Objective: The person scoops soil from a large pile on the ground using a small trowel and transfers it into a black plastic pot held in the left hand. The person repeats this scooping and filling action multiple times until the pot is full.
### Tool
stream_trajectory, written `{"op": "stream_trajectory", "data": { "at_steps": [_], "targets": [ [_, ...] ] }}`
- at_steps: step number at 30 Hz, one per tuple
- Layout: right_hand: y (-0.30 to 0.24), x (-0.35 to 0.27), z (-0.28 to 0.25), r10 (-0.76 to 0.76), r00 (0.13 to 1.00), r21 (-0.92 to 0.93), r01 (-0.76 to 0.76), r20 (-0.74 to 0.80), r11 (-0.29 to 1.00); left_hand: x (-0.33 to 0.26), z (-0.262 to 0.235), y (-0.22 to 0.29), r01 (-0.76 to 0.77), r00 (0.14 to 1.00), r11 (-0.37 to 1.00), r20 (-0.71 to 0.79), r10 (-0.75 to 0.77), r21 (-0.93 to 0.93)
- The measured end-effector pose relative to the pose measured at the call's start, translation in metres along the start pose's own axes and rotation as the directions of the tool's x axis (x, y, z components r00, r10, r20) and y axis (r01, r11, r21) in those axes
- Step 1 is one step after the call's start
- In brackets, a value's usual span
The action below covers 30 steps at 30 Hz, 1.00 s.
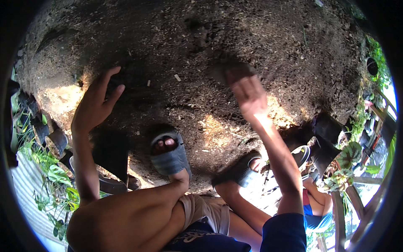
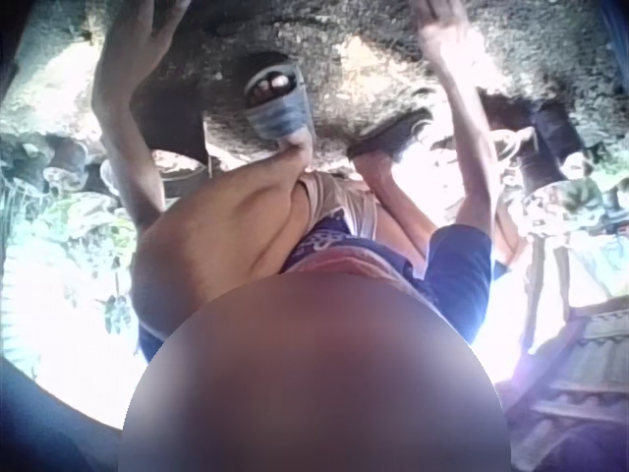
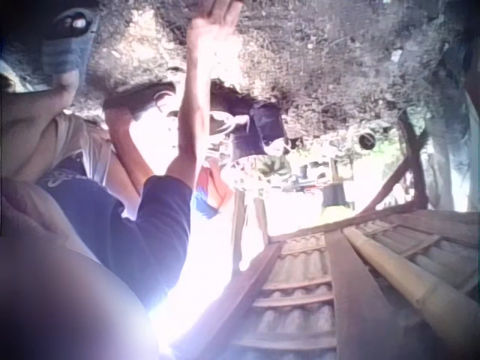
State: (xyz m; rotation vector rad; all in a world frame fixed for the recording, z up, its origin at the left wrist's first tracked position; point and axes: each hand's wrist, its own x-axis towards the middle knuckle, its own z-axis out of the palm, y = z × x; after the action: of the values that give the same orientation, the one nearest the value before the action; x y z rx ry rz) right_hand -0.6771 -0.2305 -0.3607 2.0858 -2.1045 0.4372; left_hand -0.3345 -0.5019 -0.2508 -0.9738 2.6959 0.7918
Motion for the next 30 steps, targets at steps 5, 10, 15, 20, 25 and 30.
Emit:
{"op": "stream_trajectory", "data": {
  "at_steps": [5,10,15,20,25,30],
  "targets": [
    [0.016,-0.003,0.002,0.345,0.938,-0.019,-0.344,0.039,0.939,0.0,0.0,-0.003,0.017,1.0,1.0,0.017,-0.017,-0.024],
    [0.061,0.007,-0.01,0.521,0.81,0.118,-0.509,-0.268,0.852,0.001,-0.006,-0.005,0.069,0.996,0.998,0.049,-0.069,0.013],
    [0.103,0.013,-0.005,0.708,0.651,-0.098,-0.751,-0.274,0.653,0.002,-0.007,0.0,0.047,0.997,0.999,0.062,-0.047,-0.001],
    [0.125,0.015,0.001,0.704,0.645,0.204,-0.677,-0.298,0.707,0.001,-0.008,0.005,0.049,0.996,0.999,0.07,-0.048,-0.014],
    [0.136,0.02,0.007,0.581,0.781,0.054,-0.585,-0.23,0.809,0.002,-0.008,0.007,0.089,0.99,0.995,0.113,-0.084,-0.041],
    [0.147,0.019,0.015,0.712,0.551,0.353,-0.623,-0.434,0.698,0.0,-0.009,0.004,0.025,0.998,1.0,0.061,-0.025,-0.007]
  ]
}}
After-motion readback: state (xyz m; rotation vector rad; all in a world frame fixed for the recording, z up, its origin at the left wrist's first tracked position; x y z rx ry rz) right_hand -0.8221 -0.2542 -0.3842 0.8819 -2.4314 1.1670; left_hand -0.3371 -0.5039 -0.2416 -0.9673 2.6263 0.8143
